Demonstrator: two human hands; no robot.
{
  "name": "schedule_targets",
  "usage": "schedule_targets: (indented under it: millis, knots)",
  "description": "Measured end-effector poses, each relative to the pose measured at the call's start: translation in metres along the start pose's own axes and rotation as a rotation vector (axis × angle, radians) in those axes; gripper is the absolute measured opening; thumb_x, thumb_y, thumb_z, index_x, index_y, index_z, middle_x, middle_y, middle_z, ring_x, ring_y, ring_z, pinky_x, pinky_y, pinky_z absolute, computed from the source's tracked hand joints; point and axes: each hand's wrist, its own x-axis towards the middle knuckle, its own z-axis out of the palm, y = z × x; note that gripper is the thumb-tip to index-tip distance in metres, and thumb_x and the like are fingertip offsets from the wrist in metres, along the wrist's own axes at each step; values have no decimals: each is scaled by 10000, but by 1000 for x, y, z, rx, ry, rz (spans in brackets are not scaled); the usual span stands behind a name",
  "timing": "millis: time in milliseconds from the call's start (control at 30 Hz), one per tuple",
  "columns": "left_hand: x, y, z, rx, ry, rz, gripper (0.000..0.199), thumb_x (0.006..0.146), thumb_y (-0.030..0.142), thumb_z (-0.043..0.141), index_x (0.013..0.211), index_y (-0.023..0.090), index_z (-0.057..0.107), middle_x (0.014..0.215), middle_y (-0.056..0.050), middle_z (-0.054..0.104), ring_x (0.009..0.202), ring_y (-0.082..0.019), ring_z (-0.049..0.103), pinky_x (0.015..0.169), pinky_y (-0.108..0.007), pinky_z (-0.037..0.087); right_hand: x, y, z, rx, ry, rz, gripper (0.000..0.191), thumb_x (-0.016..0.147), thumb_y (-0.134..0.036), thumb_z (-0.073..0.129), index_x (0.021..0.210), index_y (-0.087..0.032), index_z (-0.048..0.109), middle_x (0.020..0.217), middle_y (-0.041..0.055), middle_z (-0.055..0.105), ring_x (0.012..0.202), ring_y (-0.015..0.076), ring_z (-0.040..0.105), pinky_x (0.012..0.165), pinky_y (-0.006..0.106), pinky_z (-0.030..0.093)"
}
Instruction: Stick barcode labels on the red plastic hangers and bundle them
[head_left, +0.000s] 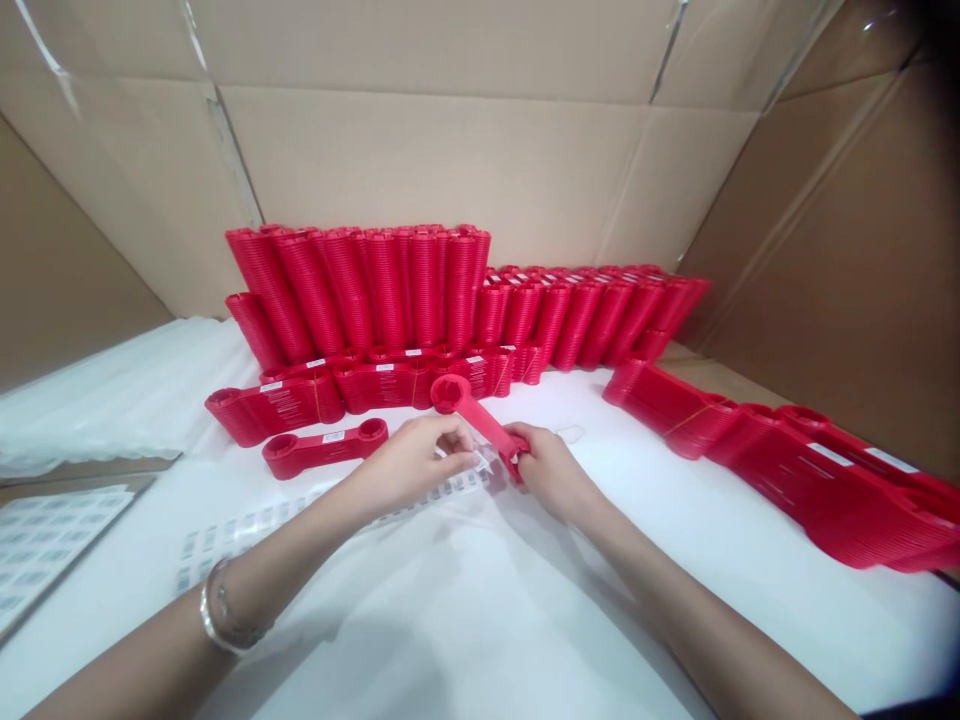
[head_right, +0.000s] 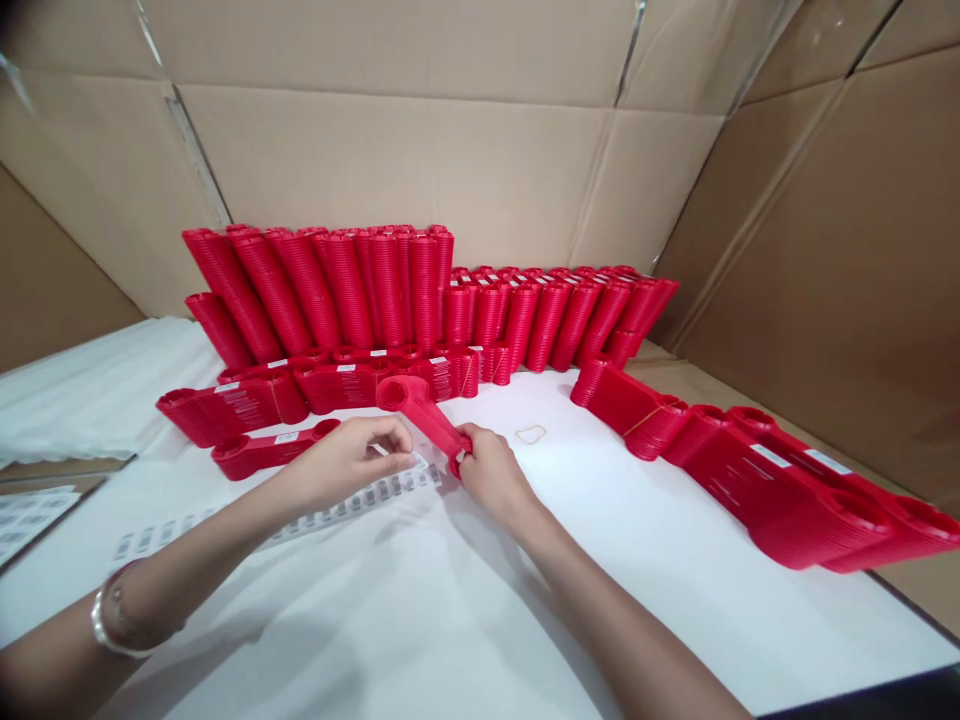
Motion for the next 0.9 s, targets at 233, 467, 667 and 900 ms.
schedule_targets:
  millis: [233, 467, 667, 900]
  knots:
    - [-2, 12, 8, 44, 340, 112, 130, 797, 281, 560, 746, 166, 593, 749, 31, 613, 681, -79, 529, 616, -185, 378, -6, -3, 2, -267, 86, -112, 333, 567, -22, 347, 783, -163, 557, 748, 41, 606, 696, 158, 537, 615, 231, 354]
    - [2, 4, 13, 70, 381, 90, 112, 793, 283, 577, 748, 186, 609, 755, 43, 613, 735, -83, 525, 648, -195, 377, -5, -7, 4, -268, 71, -72, 320, 579, -31, 359, 794, -160, 557, 753, 60, 604, 689, 165, 546, 596, 230, 343]
    - [2, 0, 16, 105, 417, 97, 113, 798, 278, 572, 745, 182, 600, 750, 33, 602, 729, -90, 517, 650, -206, 377, -9, -12, 4, -251, 40, -58, 294, 596, -39, 371, 791, -157, 556, 732, 57, 594, 643, 152, 524, 559, 221, 326]
    - [4, -9, 23, 366, 530, 288, 132, 843, 230, 497, 745, 152, 538, 735, 0, 559, 716, -105, 474, 656, -222, 362, -15, -17, 7, -238, 34, -106, 319, 598, -18, 357, 800, -154, 563, 771, 55, 604, 692, 149, 533, 601, 218, 340]
